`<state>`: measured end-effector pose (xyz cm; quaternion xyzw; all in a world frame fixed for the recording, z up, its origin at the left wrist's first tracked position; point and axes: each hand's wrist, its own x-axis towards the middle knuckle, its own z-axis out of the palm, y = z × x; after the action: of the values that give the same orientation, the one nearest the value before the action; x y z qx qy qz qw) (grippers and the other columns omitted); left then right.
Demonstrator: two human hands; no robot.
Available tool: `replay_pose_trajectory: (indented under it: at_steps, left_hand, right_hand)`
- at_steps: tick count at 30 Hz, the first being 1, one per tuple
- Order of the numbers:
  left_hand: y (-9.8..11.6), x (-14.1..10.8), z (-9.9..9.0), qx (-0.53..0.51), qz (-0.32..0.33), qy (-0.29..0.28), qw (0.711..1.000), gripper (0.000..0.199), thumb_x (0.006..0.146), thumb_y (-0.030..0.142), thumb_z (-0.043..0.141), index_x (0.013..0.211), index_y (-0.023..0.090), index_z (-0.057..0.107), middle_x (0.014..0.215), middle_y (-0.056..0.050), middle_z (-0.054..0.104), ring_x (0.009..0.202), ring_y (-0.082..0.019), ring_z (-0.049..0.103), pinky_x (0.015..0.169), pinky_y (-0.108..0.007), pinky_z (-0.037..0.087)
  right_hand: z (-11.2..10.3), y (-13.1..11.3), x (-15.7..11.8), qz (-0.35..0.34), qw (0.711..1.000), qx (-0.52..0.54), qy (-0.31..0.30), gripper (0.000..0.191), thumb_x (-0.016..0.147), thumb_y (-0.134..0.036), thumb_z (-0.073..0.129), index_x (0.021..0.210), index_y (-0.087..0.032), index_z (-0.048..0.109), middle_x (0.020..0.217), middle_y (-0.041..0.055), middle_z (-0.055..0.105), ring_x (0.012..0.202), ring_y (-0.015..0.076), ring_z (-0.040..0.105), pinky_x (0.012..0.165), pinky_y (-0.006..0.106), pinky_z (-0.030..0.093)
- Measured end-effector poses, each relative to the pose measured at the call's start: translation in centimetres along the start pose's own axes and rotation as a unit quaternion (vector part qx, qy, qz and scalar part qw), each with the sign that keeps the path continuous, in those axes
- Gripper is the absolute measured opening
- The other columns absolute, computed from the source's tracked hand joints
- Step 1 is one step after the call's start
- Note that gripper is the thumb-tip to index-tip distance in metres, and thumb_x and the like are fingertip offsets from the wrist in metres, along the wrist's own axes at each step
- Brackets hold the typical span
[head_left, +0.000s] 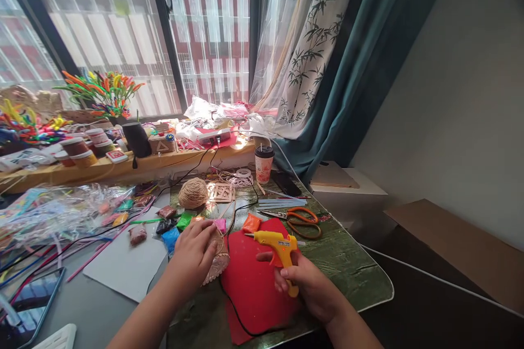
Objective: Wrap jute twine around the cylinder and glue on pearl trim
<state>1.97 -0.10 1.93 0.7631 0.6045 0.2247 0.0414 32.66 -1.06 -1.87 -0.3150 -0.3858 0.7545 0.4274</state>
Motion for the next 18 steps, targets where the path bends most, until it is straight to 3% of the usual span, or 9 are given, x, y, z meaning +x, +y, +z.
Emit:
replay_pose_trajectory:
  at_steps: [3, 8, 18]
  left_hand:
    - [-0.1, -0.1, 0.1, -0.003, 0.002, 0.005, 1.000, 0.043, 0.103, 0.038, 0.047, 0.134, 0.023, 0.073, 0.146, -0.011, 0.068, 0.139, -0.034, 0.057, 0.119, -0.060, 0.047]
    - [0.1, -0.1, -0.1, 0.002, -0.001, -0.005, 1.000, 0.042, 0.102, 0.034, 0.048, 0.135, 0.024, 0.072, 0.148, -0.010, 0.067, 0.140, -0.034, 0.056, 0.120, -0.061, 0.046]
    - [0.4, 0.1, -0.3, 0.000, -0.004, -0.015, 1.000, 0.042, 0.102, 0.033, 0.048, 0.135, 0.023, 0.072, 0.147, -0.011, 0.067, 0.140, -0.034, 0.057, 0.119, -0.061, 0.046]
  right_hand:
    - [0.4, 0.9, 0.7, 0.018, 0.999, -0.023, -0.030, 0.039, 0.080, -0.044, 0.080, 0.108, -0.018, 0.074, 0.088, 0.0040, 0.078, 0.042, 0.0042, 0.041, 0.052, 0.025, 0.039]
    - [1.9, 2.3, 1.5, 0.024, 0.987, -0.158, 0.006, 0.062, 0.082, -0.077, 0.073, 0.088, -0.015, 0.072, 0.074, 0.0032, 0.074, 0.041, 0.0059, 0.043, 0.047, 0.024, 0.029]
    - [5.3, 1.5, 1.7, 0.040, 0.988, -0.147, -0.010, 0.069, 0.073, -0.086, 0.072, 0.073, -0.018, 0.065, 0.061, -0.0012, 0.065, 0.038, 0.0055, 0.038, 0.044, 0.024, 0.027]
